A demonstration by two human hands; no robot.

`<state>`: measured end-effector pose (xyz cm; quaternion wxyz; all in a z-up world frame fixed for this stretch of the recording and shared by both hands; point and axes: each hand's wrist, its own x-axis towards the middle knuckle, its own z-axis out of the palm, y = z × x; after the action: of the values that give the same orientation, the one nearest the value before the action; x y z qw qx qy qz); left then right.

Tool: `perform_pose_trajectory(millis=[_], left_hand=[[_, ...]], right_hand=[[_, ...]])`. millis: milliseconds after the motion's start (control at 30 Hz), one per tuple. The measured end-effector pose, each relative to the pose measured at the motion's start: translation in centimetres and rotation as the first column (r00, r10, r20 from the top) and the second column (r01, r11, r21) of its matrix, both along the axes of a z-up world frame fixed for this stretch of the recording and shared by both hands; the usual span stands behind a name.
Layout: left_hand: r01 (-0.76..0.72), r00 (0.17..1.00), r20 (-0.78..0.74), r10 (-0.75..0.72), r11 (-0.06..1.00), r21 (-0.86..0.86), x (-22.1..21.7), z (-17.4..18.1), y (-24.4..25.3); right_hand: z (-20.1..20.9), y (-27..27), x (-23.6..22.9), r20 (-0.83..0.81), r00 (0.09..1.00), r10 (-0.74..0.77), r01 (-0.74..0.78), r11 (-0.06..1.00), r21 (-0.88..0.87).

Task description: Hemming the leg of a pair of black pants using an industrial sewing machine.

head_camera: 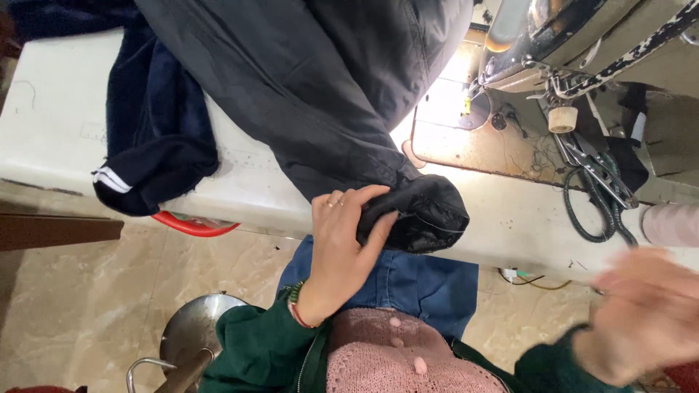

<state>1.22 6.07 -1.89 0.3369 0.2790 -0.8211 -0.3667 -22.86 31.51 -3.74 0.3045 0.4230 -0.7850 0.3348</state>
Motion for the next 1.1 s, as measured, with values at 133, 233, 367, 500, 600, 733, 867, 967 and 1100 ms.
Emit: perform_pose_trajectory(millis=[133,233,367,500,600,733,867,967,1100], left_hand=[[-0.174,0.985,-0.018,0.173,0.981,-0.082,0.8,-2.6,2.8],[-0.332,0.92,-0.273,0.28,0.928,-0.167,1.8,-5.8,5.3],[-0.142,0.875,-0.394,0.281,0.928,0.345,3.6,-4.2,7.2],[0.262,0.863,-0.489,0.127,0.715,0.648,2.5,-2.6,6.5],[0.28,0.841,-0.524,0.132,0.723,0.631,0.4,-1.3,5.4],[0.15,0.895,-0.422,0.142,0.795,0.587,-1.7,-3.7,4.1],[0.243,0.811,-0.542,0.22,0.717,0.654,-0.3,-4.0,3.6],[0.128,0.816,-0.487,0.312,0.723,0.678,1.2,-3.8,2.3],[0.085,0.879,-0.403,0.255,0.748,0.658,1.7,-1.9,0.2]], right_hand=[[5.2,-12.0,4.6,0.419,0.741,0.524,-0.671,0.568,0.477],[6.3,-19.0,5.8,0.159,0.568,0.808,-0.726,0.401,0.559],[7.5,-20.5,6.0,0.305,0.443,0.843,-0.856,0.296,0.425],[7.9,-19.9,8.0,0.54,0.39,0.746,-0.905,0.419,0.075],[7.6,-18.8,8.7,0.59,0.399,0.702,-0.864,0.504,-0.015],[7.4,-18.0,7.7,0.572,0.475,0.669,-0.818,0.575,0.007],[7.1,-17.8,5.4,0.46,0.628,0.627,-0.758,0.627,0.18],[5.5,-18.3,3.9,0.365,0.756,0.543,-0.652,0.671,0.352],[6.3,-18.9,4.3,0.532,0.699,0.478,-0.698,0.619,0.361]])
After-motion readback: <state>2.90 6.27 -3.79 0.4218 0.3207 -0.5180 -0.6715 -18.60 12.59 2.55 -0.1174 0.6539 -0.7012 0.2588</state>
